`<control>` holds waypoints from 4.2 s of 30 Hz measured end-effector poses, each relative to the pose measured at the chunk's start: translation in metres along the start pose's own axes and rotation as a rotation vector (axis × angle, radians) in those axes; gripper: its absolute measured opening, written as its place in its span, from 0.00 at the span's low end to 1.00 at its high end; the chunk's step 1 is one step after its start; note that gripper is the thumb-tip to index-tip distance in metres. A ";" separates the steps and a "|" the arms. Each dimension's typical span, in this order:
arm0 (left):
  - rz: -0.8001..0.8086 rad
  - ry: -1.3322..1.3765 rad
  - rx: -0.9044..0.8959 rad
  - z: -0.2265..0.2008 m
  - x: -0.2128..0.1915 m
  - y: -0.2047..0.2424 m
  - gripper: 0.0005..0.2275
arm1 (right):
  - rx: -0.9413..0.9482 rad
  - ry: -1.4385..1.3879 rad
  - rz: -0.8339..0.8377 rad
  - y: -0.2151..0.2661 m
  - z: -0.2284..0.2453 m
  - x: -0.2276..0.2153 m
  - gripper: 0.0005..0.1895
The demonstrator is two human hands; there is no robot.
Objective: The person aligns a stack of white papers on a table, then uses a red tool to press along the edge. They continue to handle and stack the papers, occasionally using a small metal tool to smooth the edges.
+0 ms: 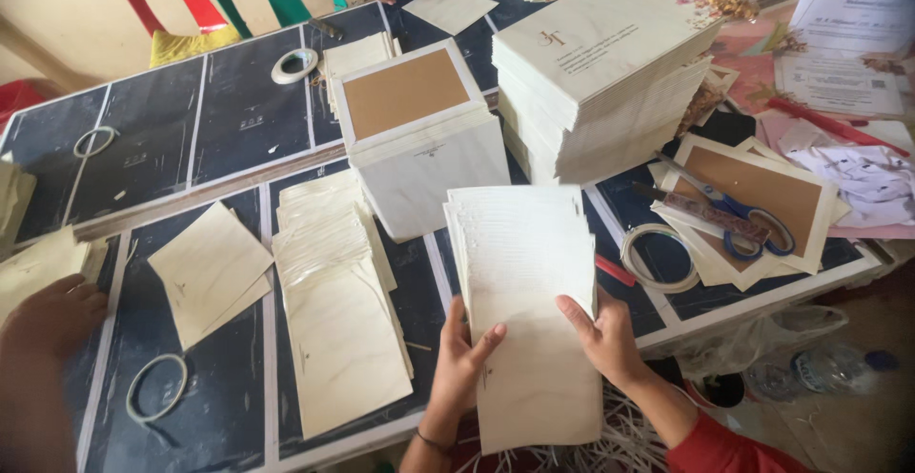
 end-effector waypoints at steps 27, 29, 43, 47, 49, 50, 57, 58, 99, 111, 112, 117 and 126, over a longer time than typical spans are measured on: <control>-0.178 -0.394 0.255 0.038 -0.013 0.009 0.06 | 0.453 -0.553 0.001 0.005 0.037 0.022 0.20; -0.156 -0.257 0.169 0.025 -0.009 0.009 0.11 | 0.291 -0.330 -0.029 0.009 -0.002 0.008 0.24; 0.142 -1.236 0.237 -0.167 0.024 0.042 0.29 | -0.386 0.393 0.008 -0.031 -0.012 -0.043 0.18; 0.280 -1.892 0.204 -0.187 0.063 0.048 0.23 | -0.329 1.014 -0.007 -0.047 -0.052 -0.043 0.08; 0.296 -1.981 0.182 -0.168 0.069 0.039 0.25 | -0.363 0.991 -0.043 -0.050 -0.057 -0.060 0.03; 0.308 -1.979 0.226 -0.151 0.071 0.031 0.25 | -0.410 1.034 -0.127 -0.050 -0.061 -0.076 0.03; 0.335 -1.909 0.190 -0.061 0.059 0.013 0.23 | -0.044 0.778 -0.196 -0.035 -0.059 -0.160 0.12; 0.339 -1.906 0.182 -0.070 0.058 0.014 0.23 | -0.039 0.779 -0.190 -0.030 -0.065 -0.160 0.12; -0.075 0.252 -0.167 0.037 -0.009 0.007 0.19 | -0.064 0.448 0.195 -0.010 -0.017 0.008 0.45; -0.137 0.087 -0.248 0.066 -0.019 0.002 0.20 | -0.635 0.977 0.578 0.013 0.043 0.096 0.52; -0.141 0.087 -0.255 0.066 -0.021 0.000 0.20 | -0.631 0.973 0.584 0.011 0.040 0.096 0.52; -0.141 0.131 -0.280 0.065 -0.019 0.007 0.18 | -0.559 0.842 0.615 0.009 0.076 0.095 0.55; -0.122 0.194 -0.233 0.067 -0.018 0.004 0.18 | -0.567 0.840 0.606 0.026 0.079 0.094 0.59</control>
Point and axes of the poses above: each hand's wrist, its own y-axis away from the middle knuckle, its own x-axis out of the palm, z = x × y, the point moved 7 cm from there along -y, towards the middle knuckle, and after that the axes turned 11 degrees about -y, right-handed, at the moved point
